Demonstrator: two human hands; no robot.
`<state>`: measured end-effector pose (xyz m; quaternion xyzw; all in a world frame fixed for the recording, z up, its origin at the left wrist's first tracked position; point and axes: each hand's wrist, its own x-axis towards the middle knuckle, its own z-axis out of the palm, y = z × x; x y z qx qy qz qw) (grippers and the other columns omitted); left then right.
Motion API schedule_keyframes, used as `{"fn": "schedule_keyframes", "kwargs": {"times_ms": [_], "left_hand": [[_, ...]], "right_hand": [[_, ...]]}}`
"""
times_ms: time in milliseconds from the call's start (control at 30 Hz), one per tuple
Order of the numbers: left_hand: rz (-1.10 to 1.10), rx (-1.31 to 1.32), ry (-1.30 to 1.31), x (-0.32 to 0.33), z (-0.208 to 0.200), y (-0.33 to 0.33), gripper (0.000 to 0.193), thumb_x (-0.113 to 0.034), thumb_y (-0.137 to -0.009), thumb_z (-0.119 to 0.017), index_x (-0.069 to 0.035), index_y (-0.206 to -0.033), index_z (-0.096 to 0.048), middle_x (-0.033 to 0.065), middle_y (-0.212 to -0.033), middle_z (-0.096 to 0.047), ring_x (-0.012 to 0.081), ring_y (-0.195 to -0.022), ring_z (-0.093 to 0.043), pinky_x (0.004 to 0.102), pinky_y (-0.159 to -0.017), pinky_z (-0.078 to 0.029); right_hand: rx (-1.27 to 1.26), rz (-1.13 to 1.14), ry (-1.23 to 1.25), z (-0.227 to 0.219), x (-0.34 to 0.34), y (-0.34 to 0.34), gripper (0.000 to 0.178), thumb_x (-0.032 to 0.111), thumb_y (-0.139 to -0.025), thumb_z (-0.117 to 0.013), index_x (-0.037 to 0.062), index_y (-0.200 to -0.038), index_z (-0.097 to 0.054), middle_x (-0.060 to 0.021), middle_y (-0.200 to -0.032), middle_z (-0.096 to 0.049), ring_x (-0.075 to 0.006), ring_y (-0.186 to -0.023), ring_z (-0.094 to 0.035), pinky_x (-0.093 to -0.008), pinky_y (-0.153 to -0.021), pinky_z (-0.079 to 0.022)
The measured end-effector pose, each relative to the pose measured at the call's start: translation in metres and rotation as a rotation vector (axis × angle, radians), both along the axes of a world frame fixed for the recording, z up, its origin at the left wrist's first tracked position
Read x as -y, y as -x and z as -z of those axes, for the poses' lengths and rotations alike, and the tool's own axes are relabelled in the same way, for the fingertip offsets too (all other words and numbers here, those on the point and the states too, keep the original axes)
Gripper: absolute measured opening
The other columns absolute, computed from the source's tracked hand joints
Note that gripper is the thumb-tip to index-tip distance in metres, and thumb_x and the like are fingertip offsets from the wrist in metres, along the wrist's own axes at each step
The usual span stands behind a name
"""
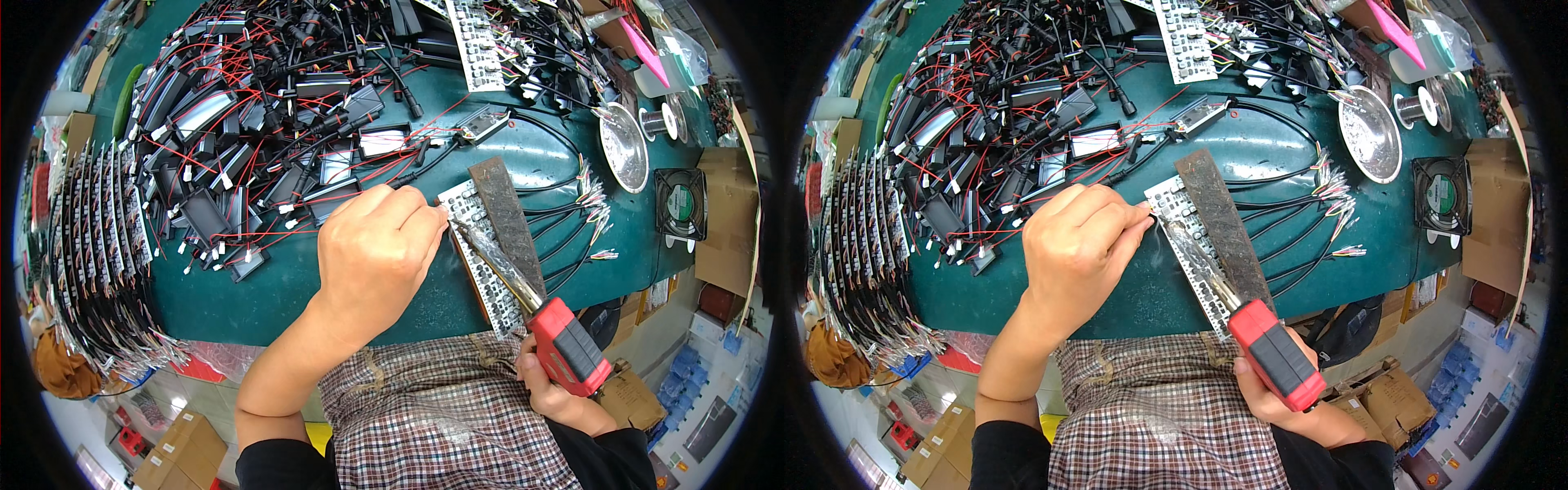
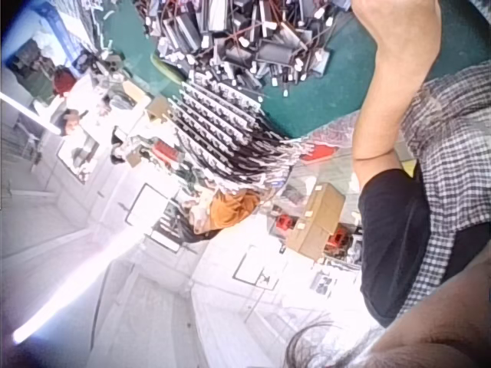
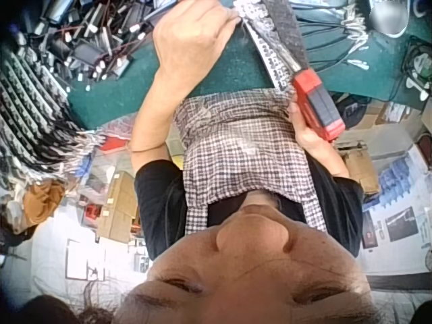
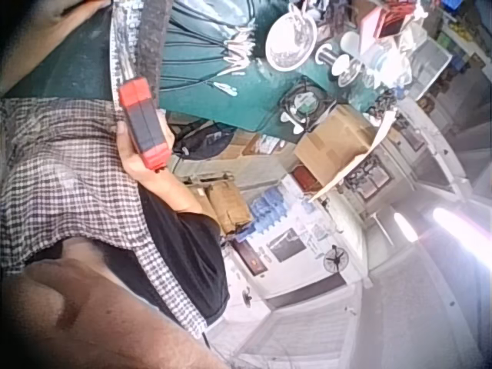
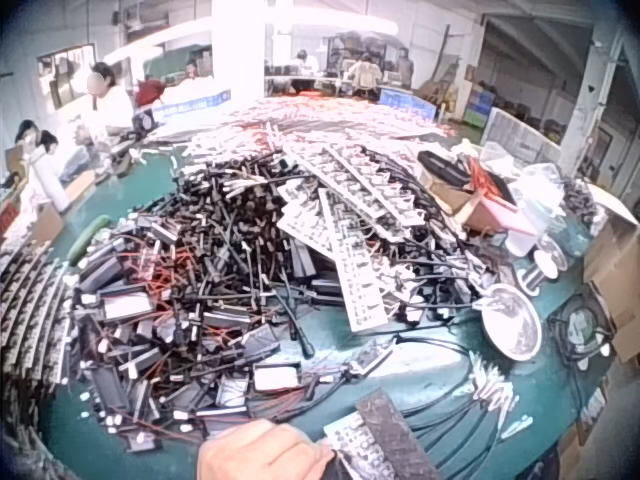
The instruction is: The person handles circuit board panels, rubs a metal bar across a circuit board, and solders wires to it using a soldering tool.
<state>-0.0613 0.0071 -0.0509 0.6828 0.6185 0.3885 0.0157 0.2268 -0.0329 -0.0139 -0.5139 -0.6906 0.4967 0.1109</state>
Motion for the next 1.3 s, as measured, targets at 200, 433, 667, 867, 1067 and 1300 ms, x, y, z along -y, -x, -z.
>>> {"fn": "schedule_keyframes", "kwargs": {"times_ms": [200, 433, 667, 867, 1067, 1300], "left_hand": [[-0.004, -0.005, 0.001, 0.000, -0.001, 0.000, 0.016, -0.004, -0.065, -0.082, -0.006, -0.071, -0.067, 0.0027, -0.068, -0.060, 0.0191, -0.059, -0.055, 0.0320, -0.053, -0.044], [-0.005, -0.001, 0.000, 0.000, -0.002, 0.000, 0.017, -0.004, -0.064, -0.082, -0.006, -0.071, -0.067, 0.0027, -0.068, -0.059, 0.0190, -0.059, -0.055, 0.0320, -0.053, -0.044], [-0.002, -0.006, 0.008, 0.001, -0.001, 0.000, 0.017, -0.004, -0.064, -0.082, -0.006, -0.072, -0.067, 0.0029, -0.069, -0.060, 0.0195, -0.060, -0.056, 0.0322, -0.053, -0.044], [-0.009, -0.008, 0.022, 0.001, -0.001, 0.000, 0.018, -0.003, -0.064, -0.082, -0.005, -0.073, -0.067, 0.0033, -0.069, -0.061, 0.0198, -0.061, -0.057, 0.0322, -0.054, -0.045], [-0.009, -0.007, 0.033, 0.001, -0.001, 0.000, 0.018, -0.003, -0.063, -0.082, -0.005, -0.074, -0.067, 0.0038, -0.070, -0.062, 0.0199, -0.061, -0.057, 0.0319, -0.054, -0.046], [-0.005, 0.016, 0.032, 0.001, -0.002, 0.000, 0.020, -0.002, -0.063, -0.082, -0.005, -0.077, -0.068, 0.0039, -0.072, -0.064, 0.0201, -0.063, -0.059, 0.0317, -0.056, -0.047]], "right_hand": [[-0.017, -0.054, -0.027, -0.001, -0.003, -0.004, 0.017, 0.004, -0.080, -0.068, -0.0012, -0.096, -0.066, -0.0127, -0.081, -0.063, -0.0271, -0.066, -0.061, -0.0352, -0.060, -0.049], [0.007, -0.028, 0.020, -0.002, -0.003, -0.004, 0.015, 0.004, -0.080, -0.068, -0.0007, -0.094, -0.066, -0.0118, -0.080, -0.063, -0.0274, -0.066, -0.061, -0.0355, -0.061, -0.049], [-0.077, 0.015, -0.034, -0.011, -0.007, -0.002, 0.006, 0.004, -0.086, -0.061, 0.0004, -0.090, -0.062, -0.0089, -0.078, -0.062, -0.0211, -0.067, -0.060, -0.0345, -0.064, -0.049], [-0.339, 0.148, -0.137, -0.003, -0.016, 0.004, 0.015, 0.011, -0.093, -0.051, 0.0023, -0.102, -0.043, -0.0098, -0.082, -0.049, -0.0106, -0.054, -0.044, -0.0240, -0.046, -0.041], [-0.398, 0.265, -0.147, 0.000, -0.020, 0.002, 0.017, 0.013, -0.093, -0.053, 0.0030, -0.101, -0.043, -0.0079, -0.081, -0.047, -0.0098, -0.052, -0.040, -0.0241, -0.044, -0.040], [-0.464, 0.304, -0.187, 0.003, -0.025, 0.002, 0.017, 0.013, -0.093, -0.054, 0.0031, -0.101, -0.044, -0.0074, -0.080, -0.048, -0.0081, -0.047, -0.036, -0.0235, -0.042, -0.038]]}}
